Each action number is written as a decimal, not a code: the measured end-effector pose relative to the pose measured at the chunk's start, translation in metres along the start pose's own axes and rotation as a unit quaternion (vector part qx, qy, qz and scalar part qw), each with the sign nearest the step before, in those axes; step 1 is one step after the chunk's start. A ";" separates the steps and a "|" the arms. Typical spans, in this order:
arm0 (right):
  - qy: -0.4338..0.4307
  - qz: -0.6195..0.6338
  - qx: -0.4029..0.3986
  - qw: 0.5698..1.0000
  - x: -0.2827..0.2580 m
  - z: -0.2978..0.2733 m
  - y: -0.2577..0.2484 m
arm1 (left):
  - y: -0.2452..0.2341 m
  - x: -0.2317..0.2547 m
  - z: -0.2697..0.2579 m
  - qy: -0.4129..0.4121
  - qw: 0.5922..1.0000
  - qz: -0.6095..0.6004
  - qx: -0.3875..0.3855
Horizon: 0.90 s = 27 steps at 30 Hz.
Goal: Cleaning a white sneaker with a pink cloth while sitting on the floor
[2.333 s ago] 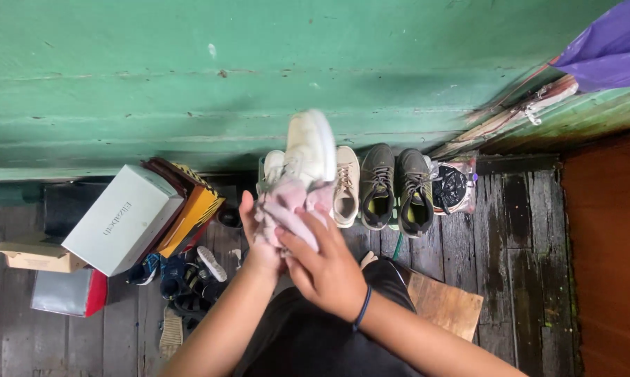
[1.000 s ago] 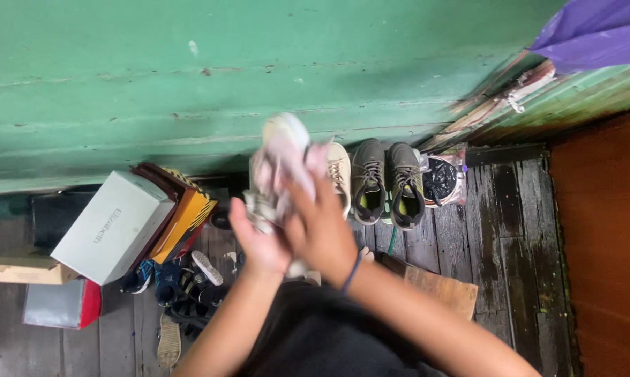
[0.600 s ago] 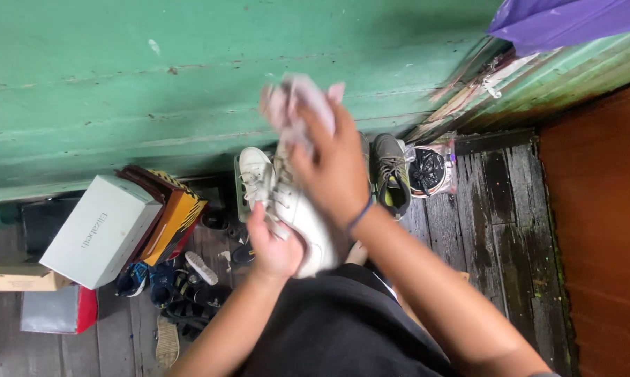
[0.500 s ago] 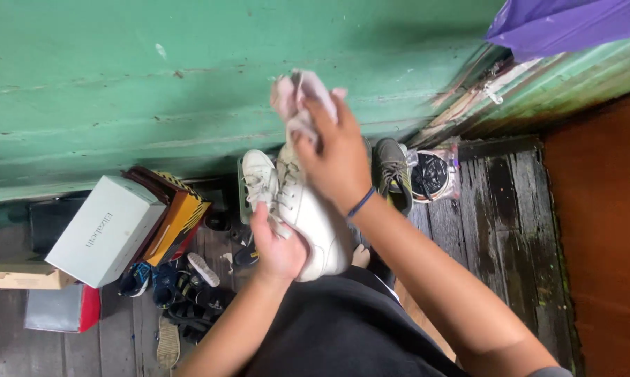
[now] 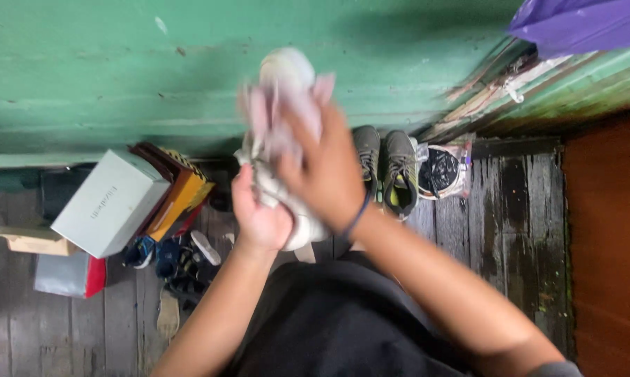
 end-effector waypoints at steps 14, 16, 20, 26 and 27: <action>0.050 0.026 -0.093 0.994 -0.009 -0.071 0.006 | -0.051 -0.024 0.024 -0.119 0.981 -0.149 -0.021; 0.036 0.043 -0.110 0.992 -0.022 -0.078 0.003 | -0.039 -0.019 0.023 -0.140 0.959 -0.204 -0.139; 0.023 0.027 -0.095 0.995 -0.015 -0.066 -0.004 | -0.016 -0.021 0.019 -0.085 0.994 -0.069 0.009; 0.059 -0.008 0.037 0.998 0.051 0.009 -0.020 | -0.037 -0.058 0.001 -0.103 0.979 0.166 0.053; 0.111 -0.015 0.056 0.992 0.073 0.018 -0.020 | -0.062 -0.069 -0.004 -0.115 0.942 0.311 0.056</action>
Point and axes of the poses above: each hand's wrist, its own z-axis towards the middle knuckle, its own y-axis out of the palm, x = y × z, the point moved 8 cm from there along z, towards the middle knuckle, and after that the axes turned 8 degrees about x, right-handed, at the moved point
